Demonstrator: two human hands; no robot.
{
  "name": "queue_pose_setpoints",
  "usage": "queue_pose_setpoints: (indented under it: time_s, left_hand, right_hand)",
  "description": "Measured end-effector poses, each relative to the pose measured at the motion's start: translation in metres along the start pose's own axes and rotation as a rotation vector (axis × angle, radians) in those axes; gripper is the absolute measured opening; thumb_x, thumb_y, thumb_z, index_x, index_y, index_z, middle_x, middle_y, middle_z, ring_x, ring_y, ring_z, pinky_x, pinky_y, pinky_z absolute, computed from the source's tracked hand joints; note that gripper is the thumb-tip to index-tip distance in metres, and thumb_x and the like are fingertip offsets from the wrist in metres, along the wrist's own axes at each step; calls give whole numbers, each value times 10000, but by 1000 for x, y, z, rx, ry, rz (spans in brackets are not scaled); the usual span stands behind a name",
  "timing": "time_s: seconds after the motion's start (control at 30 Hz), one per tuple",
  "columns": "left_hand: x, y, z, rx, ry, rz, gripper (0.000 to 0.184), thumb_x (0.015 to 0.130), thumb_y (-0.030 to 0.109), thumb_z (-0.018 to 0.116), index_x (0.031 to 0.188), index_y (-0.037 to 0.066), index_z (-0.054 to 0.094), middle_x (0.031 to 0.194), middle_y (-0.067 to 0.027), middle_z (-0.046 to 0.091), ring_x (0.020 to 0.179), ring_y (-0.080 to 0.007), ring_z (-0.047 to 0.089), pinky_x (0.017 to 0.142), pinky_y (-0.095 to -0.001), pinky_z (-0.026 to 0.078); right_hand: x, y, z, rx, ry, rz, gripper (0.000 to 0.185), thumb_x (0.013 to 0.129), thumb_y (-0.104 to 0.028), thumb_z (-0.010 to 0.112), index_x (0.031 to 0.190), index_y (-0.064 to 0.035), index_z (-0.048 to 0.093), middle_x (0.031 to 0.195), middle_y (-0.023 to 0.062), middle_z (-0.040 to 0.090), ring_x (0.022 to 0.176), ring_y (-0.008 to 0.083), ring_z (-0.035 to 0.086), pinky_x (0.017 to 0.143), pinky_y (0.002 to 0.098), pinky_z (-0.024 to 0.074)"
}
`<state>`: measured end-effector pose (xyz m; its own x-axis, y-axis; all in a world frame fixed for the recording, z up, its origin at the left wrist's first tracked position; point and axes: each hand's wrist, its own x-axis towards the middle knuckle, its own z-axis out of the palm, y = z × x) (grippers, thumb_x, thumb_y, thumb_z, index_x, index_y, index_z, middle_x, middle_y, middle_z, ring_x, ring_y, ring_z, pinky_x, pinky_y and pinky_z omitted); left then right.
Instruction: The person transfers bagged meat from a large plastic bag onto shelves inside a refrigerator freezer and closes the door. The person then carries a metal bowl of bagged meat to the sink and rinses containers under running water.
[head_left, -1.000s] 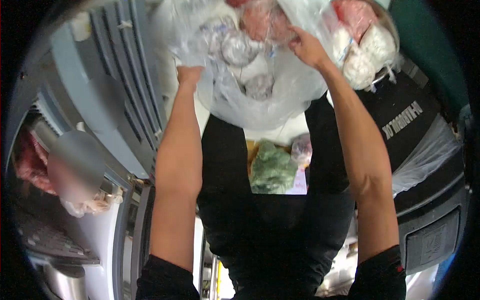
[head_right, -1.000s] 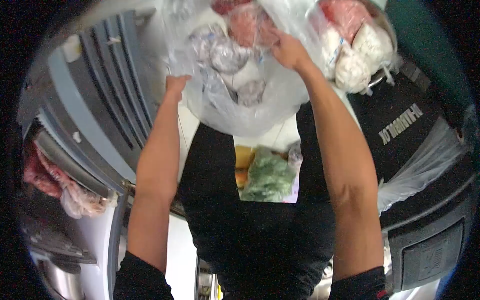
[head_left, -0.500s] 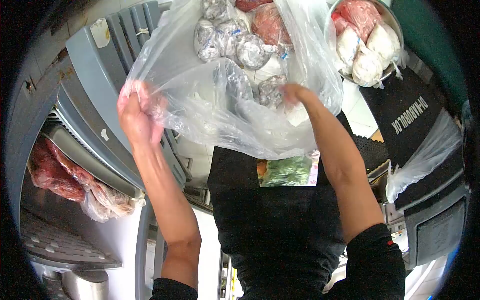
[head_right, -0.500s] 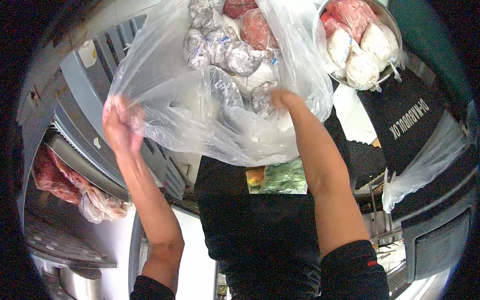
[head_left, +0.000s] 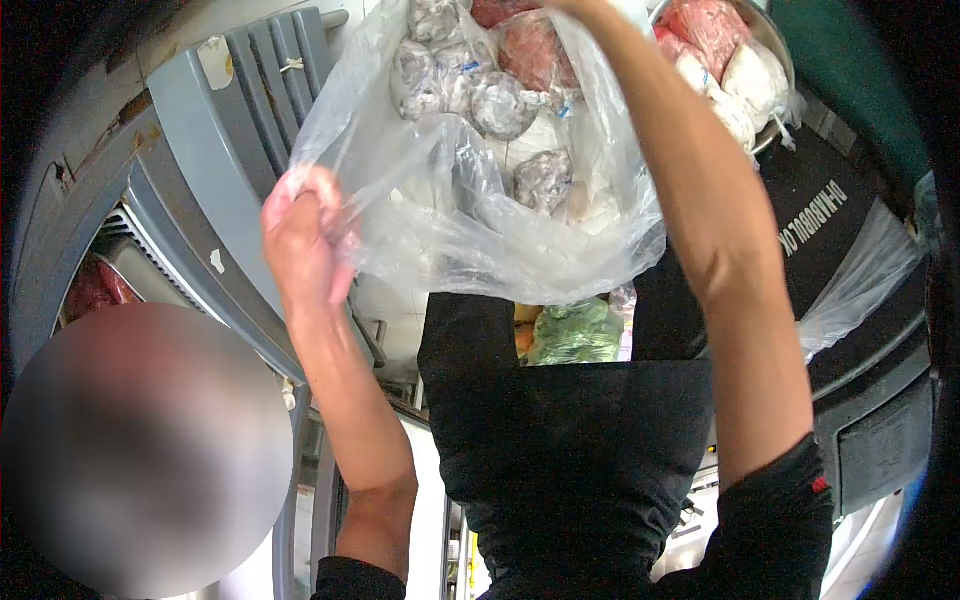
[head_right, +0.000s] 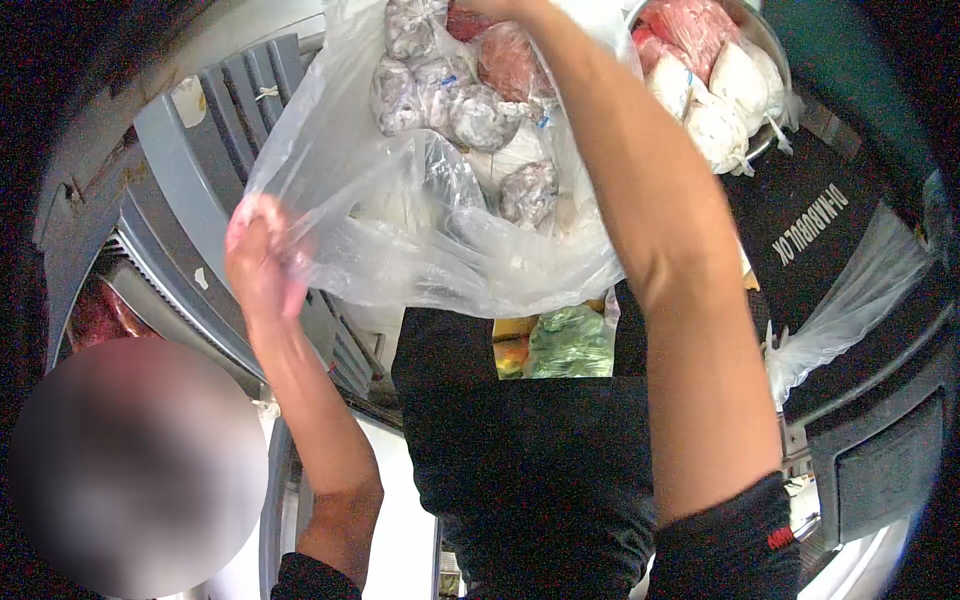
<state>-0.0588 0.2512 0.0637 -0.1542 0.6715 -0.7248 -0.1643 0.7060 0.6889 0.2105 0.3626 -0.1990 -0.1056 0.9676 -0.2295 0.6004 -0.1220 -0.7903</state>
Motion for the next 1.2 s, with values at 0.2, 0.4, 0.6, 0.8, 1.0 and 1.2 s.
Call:
queue_pose_setpoints:
  time_s: [0.2, 0.4, 0.6, 0.8, 1.0, 1.2]
  left_hand:
    - [16, -31, 13, 1275, 3, 292, 214, 781, 33, 418, 905, 13, 592, 666, -63, 548, 630, -215, 525, 642, -331, 433]
    - [50, -52, 72, 1387, 224, 1100, 460, 645, -59, 531, 1086, 64, 580, 1035, -113, 600, 1014, -295, 547, 907, -383, 402]
    - [192, -222, 105, 1280, -666, 842, 469, 723, 44, 562, 1189, 67, 520, 1162, -136, 568, 1081, -324, 513, 932, -429, 392]
    - [180, -308, 81, 1882, -494, 682, 215, 776, 69, 518, 958, 122, 620, 1020, -86, 635, 991, -248, 588, 866, -502, 422]
    - [104, -267, 53, 1670, -395, 107, 176, 740, 100, 596, 908, 62, 630, 944, -155, 646, 869, -361, 620, 770, -443, 489]
    - [22, -200, 17, 1312, -112, -15, 241, 687, 111, 603, 917, 47, 638, 856, -207, 640, 852, -406, 600, 759, -461, 471]
  right_hand:
    - [-206, 45, 128, -237, -793, 384, 282, 786, -192, 516, 996, -42, 628, 1073, 192, 610, 950, 337, 604, 846, 433, 469]
    - [-349, 76, 201, -877, -472, 211, 310, 881, -214, 436, 1153, -136, 562, 1177, 94, 519, 1213, 319, 389, 963, 482, 333]
    - [-318, 88, 143, -462, -906, 599, 305, 814, -211, 484, 1068, -94, 605, 1029, 158, 619, 999, 310, 592, 896, 463, 435]
    - [-379, 35, 74, 0, -952, 977, 340, 830, -212, 399, 1027, -90, 649, 1110, 140, 613, 1039, 303, 583, 850, 421, 471]
    - [-413, 2, 32, -190, -1119, 550, 296, 771, -224, 487, 932, -32, 645, 946, 174, 647, 853, 302, 646, 744, 406, 509]
    - [-388, -19, 25, -265, -976, 651, 313, 767, -222, 512, 883, 40, 636, 925, 245, 631, 876, 369, 620, 801, 410, 487]
